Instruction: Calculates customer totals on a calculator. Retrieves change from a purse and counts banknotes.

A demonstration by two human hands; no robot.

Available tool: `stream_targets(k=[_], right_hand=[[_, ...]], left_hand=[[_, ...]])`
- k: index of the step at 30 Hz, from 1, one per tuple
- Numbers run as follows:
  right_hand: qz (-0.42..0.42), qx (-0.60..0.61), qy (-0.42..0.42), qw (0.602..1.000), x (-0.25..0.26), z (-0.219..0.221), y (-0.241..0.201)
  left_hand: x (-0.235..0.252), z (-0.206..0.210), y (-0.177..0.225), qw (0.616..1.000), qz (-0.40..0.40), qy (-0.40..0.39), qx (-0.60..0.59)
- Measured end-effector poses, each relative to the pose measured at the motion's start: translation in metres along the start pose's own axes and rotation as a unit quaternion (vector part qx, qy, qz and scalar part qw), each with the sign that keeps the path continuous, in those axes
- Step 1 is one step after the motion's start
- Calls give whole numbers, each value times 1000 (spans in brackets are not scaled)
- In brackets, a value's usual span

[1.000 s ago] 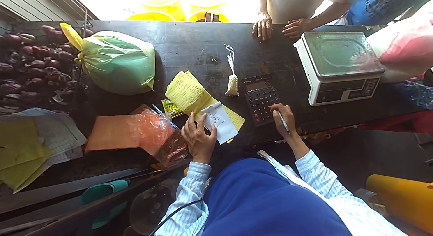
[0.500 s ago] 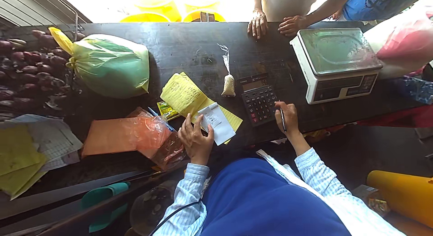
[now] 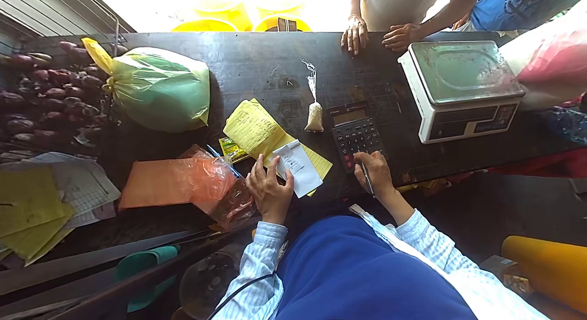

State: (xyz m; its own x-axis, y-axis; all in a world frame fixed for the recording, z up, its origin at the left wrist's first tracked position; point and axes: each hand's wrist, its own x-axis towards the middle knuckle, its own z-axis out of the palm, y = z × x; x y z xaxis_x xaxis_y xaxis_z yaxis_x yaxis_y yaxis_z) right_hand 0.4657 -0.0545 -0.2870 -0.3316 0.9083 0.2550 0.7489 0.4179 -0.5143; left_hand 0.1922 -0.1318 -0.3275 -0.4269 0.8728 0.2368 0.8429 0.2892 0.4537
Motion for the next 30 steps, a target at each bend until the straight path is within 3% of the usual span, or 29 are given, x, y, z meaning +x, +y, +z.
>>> stream_targets(k=[7,13,17,22,27,30], right_hand=[[12,16,-35,999,-1,-5,1],[54,63,119,989,-13,-24,33],[59,49,172,982,-21,-32,49],[90,-27,67,993,-21,-27,48],[35,76,140,987,-18,-22,13],[-8,184,125,975,-15,-1,-8]], left_hand=[[0,-2,1,1000,2,-1,-1],[0,-2,1,1000,5,-1,-4],[0,-2,1,1000,5,-5,3],[0,-1,-1,1000,13,0,5],[-1,-3,-2,1000,21,4,-9],[-3,-3,-2,1000,17,0,-12]])
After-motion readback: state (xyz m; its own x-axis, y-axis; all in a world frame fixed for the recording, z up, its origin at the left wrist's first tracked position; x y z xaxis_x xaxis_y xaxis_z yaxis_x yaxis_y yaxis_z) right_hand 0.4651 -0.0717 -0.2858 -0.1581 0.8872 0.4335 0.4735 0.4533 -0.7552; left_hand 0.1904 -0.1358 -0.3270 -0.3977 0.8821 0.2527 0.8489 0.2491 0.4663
